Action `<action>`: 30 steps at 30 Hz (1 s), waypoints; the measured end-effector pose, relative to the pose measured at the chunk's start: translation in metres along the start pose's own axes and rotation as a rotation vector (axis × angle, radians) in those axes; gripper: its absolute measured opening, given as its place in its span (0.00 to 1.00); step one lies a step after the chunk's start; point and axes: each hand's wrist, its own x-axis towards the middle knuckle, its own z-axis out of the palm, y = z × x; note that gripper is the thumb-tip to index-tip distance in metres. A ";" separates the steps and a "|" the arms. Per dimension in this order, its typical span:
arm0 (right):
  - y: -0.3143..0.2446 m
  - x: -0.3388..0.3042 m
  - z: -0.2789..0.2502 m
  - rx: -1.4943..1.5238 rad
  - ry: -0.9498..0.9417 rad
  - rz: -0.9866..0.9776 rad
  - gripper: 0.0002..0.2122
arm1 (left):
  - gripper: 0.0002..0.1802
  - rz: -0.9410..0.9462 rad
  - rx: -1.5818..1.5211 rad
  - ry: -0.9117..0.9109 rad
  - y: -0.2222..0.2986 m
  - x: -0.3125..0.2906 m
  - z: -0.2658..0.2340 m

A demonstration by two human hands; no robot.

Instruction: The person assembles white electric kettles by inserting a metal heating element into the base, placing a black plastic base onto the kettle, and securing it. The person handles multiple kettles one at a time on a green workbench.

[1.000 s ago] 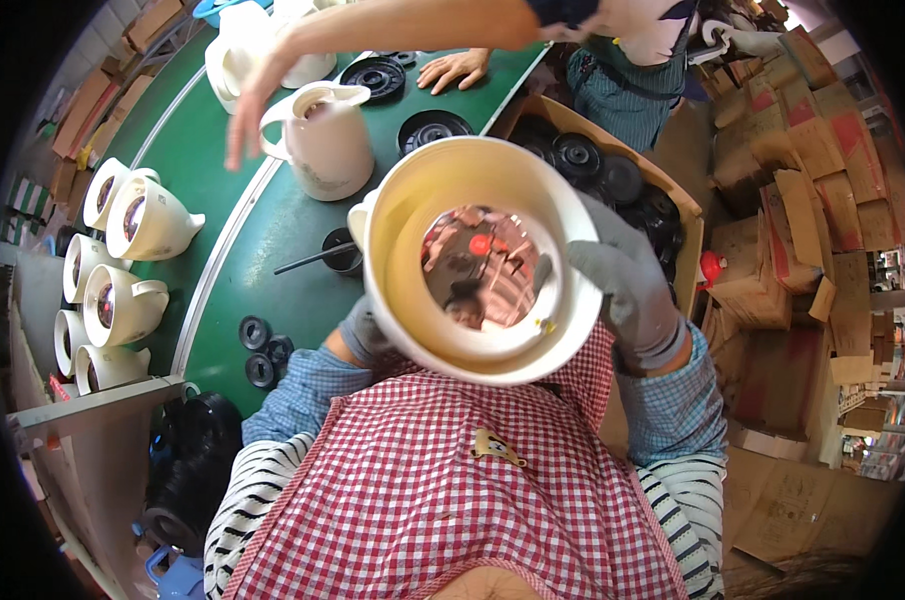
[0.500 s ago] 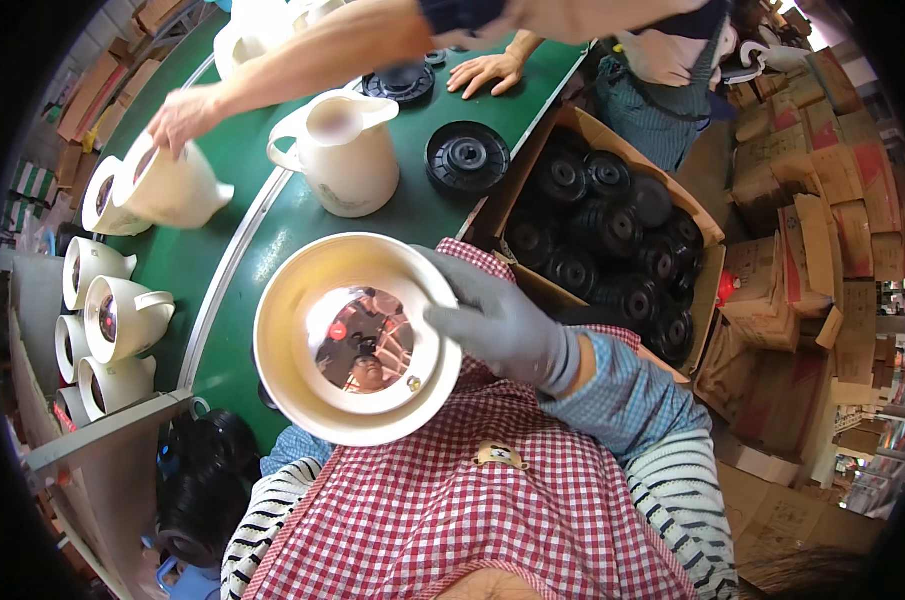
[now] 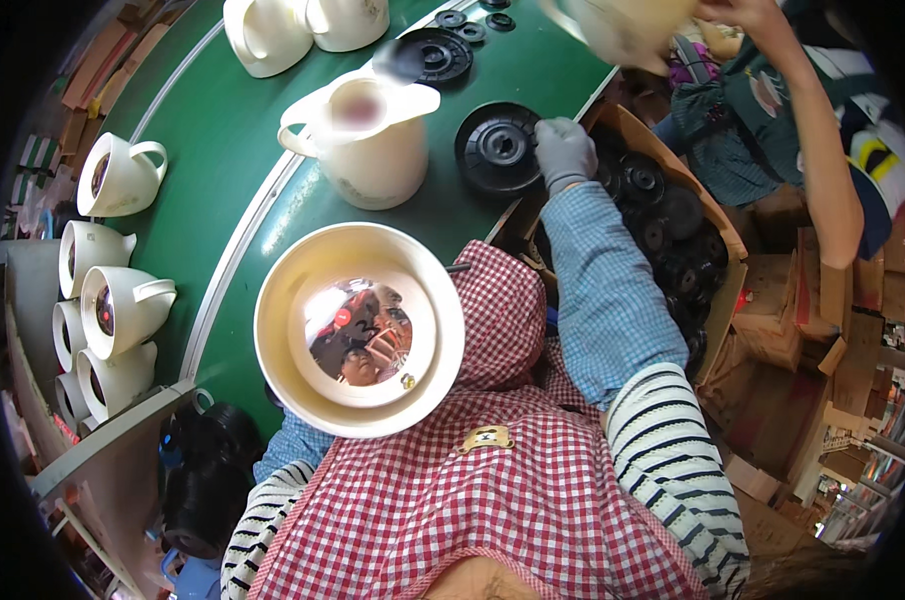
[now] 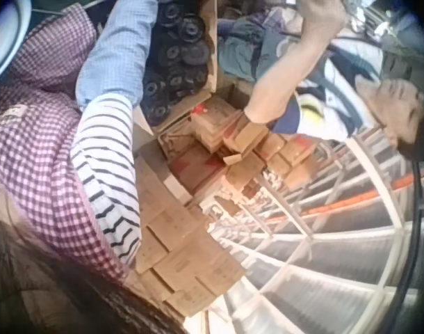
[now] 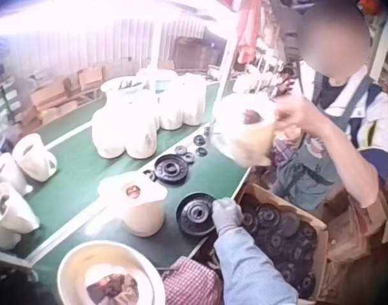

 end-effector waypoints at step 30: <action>0.080 -0.233 -0.253 1.277 -0.774 -0.457 0.50 | 0.24 -0.200 0.431 -0.529 -0.044 -0.017 0.042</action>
